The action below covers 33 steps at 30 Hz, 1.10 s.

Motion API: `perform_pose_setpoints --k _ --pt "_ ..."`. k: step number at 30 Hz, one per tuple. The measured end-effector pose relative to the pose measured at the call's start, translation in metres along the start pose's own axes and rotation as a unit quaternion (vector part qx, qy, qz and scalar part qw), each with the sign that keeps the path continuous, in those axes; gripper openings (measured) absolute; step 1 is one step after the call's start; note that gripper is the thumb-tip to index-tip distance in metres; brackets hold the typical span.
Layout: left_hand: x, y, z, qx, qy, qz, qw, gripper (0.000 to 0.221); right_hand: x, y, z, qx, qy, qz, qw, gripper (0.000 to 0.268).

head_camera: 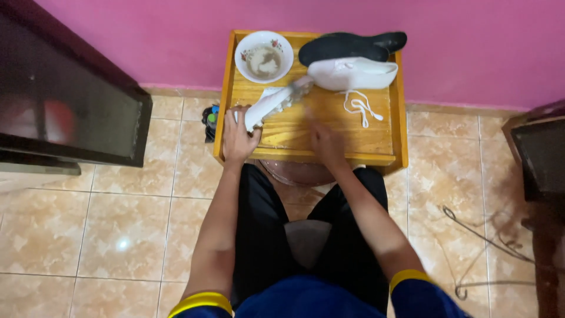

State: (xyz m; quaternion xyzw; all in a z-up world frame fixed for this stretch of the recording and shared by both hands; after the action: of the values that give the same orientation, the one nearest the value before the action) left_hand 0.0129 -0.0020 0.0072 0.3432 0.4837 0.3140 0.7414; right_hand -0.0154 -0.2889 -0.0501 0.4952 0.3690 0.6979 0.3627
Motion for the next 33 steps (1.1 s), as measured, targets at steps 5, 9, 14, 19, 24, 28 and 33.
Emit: perform_pose_setpoints --k 5,9,14,19,24,28,33 --pt "-0.001 0.000 0.003 -0.009 -0.008 0.000 1.000 0.061 0.049 0.065 0.012 0.031 -0.010 0.038 0.999 0.043" --pt "0.002 0.000 0.005 -0.018 -0.015 -0.001 1.000 0.060 0.049 0.059 0.008 0.065 0.018 -0.008 0.998 0.054" --pt "0.000 0.001 0.001 -0.011 -0.010 -0.021 1.000 0.058 0.029 0.043 0.008 -0.003 -0.031 0.017 0.999 0.026" --pt "-0.003 0.002 0.002 -0.018 -0.022 -0.011 1.000 0.059 0.005 0.020 0.003 0.019 -0.018 -0.014 1.000 0.020" --pt "-0.003 0.005 0.001 -0.011 -0.029 -0.031 0.999 0.060 0.082 0.087 0.001 0.015 0.074 -0.024 0.997 0.018" --pt "-0.003 0.005 0.000 -0.015 -0.017 -0.022 0.999 0.060 0.059 0.073 0.012 -0.003 -0.060 0.089 0.994 0.038" --pt "-0.007 0.005 0.000 -0.036 -0.033 0.015 0.999 0.064 0.004 0.020 -0.002 0.038 -0.069 -0.010 0.997 0.011"
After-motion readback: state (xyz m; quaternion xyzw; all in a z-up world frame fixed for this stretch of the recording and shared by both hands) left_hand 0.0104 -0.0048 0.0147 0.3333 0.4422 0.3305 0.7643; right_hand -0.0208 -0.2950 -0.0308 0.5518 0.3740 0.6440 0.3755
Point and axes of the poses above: each hand's wrist, its own z-axis towards the middle knuckle, its own y-axis out of the back of the hand, x = y × z, the point moved 1 cm from there along z, towards the middle knuckle, and after that the axes turned 14 degrees about x, right-handed, at the moved point
